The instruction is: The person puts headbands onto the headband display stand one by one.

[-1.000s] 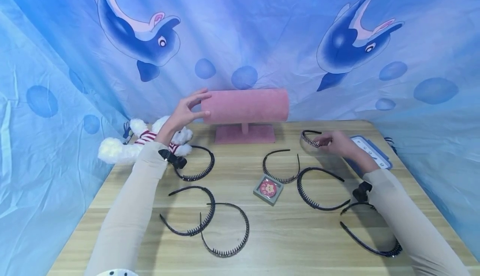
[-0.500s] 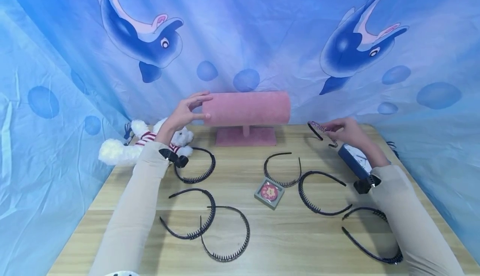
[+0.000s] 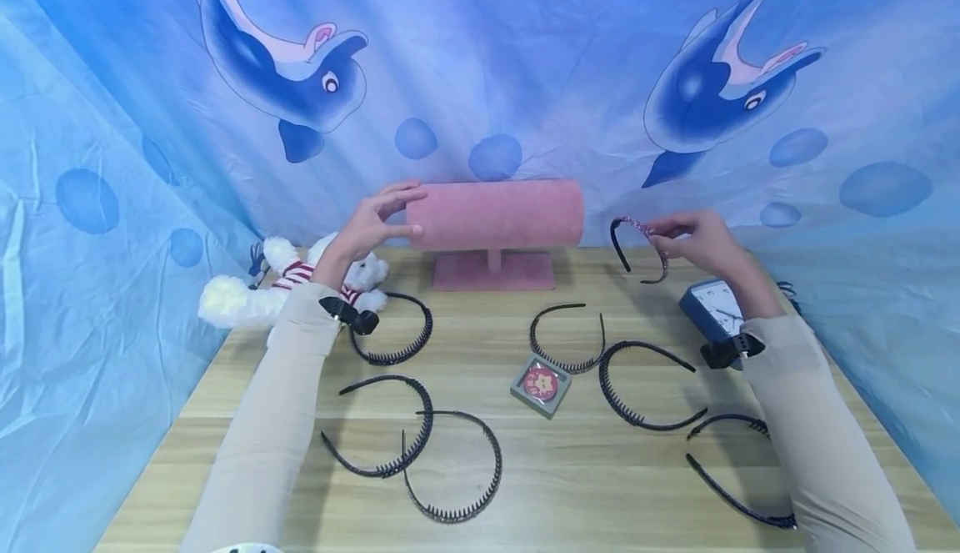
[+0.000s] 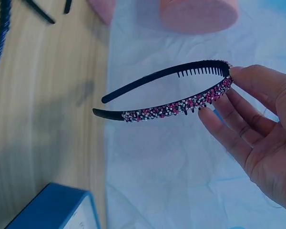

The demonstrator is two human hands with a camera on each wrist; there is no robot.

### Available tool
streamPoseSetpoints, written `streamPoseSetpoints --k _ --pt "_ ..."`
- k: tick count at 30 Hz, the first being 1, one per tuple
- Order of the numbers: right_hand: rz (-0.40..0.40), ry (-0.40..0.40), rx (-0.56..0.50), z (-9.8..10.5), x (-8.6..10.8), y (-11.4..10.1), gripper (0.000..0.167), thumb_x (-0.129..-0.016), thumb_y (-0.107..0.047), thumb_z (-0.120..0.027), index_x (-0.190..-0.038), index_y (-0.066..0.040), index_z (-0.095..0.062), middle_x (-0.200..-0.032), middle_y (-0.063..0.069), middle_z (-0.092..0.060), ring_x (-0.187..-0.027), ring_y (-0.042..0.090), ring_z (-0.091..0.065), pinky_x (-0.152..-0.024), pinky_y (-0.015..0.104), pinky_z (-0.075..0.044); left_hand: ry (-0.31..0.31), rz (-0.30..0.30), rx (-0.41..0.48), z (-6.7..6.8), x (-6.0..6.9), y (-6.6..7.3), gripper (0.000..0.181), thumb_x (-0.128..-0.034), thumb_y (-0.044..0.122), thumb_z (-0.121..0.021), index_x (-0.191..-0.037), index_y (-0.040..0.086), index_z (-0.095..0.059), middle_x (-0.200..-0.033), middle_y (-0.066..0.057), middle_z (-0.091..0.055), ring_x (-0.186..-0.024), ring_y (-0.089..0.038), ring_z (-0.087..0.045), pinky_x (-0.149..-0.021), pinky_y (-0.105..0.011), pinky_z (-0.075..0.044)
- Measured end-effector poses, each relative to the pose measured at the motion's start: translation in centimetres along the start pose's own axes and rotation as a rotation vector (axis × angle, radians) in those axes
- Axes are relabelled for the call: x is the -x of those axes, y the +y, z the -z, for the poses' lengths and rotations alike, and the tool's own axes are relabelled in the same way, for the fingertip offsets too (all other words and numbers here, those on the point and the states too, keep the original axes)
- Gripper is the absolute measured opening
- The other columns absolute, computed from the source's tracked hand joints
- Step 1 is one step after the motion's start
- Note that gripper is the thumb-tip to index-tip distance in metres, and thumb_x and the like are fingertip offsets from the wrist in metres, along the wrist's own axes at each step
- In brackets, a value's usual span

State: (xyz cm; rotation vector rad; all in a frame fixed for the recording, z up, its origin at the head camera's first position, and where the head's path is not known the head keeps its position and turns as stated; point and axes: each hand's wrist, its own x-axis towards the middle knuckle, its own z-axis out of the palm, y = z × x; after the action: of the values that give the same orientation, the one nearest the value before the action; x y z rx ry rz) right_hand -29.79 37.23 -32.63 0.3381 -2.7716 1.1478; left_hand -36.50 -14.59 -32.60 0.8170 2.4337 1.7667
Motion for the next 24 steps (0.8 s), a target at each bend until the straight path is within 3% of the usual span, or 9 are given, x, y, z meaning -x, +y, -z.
streamPoseSetpoints --k 11,19,24 --pt "0.058 0.049 -0.069 0.3 -0.7 -2.1 0.035 -0.097 -0.013 -0.07 -0.127 0.005 -0.067 -0.089 -0.026 -0.07 -0.078 -0.002 -0.067 -0.064 0.018 -0.06 0.008 -0.002 -0.008 -0.1 0.0 -0.1 0.062 -0.0858 -0.007 -0.076 -0.143 0.001 -0.055 -0.163 -0.014 -0.037 -0.151 -0.035 -0.035 -0.127 -0.05 -0.029" --pt "0.086 0.088 -0.08 0.2 -1.4 -3.4 0.036 -0.097 -0.019 -0.07 -0.127 0.0 -0.069 -0.095 -0.025 -0.069 -0.08 0.002 -0.067 -0.067 0.016 -0.06 -0.002 -0.01 -0.008 0.0 0.0 -0.4 0.061 -0.0864 -0.006 -0.075 -0.144 0.0 -0.055 -0.163 -0.013 -0.036 -0.151 -0.034 -0.035 -0.127 -0.046 -0.03" --pt "0.084 0.115 -0.093 -0.1 -1.8 -4.0 0.036 -0.097 -0.02 -0.07 -0.127 -0.001 -0.069 -0.096 -0.023 -0.07 -0.08 0.002 -0.067 -0.067 0.016 -0.06 0.005 -0.022 0.016 0.2 -0.6 -1.8 0.063 -0.0852 -0.009 -0.075 -0.144 -0.002 -0.053 -0.164 -0.013 -0.035 -0.151 -0.035 -0.034 -0.127 -0.046 -0.03"
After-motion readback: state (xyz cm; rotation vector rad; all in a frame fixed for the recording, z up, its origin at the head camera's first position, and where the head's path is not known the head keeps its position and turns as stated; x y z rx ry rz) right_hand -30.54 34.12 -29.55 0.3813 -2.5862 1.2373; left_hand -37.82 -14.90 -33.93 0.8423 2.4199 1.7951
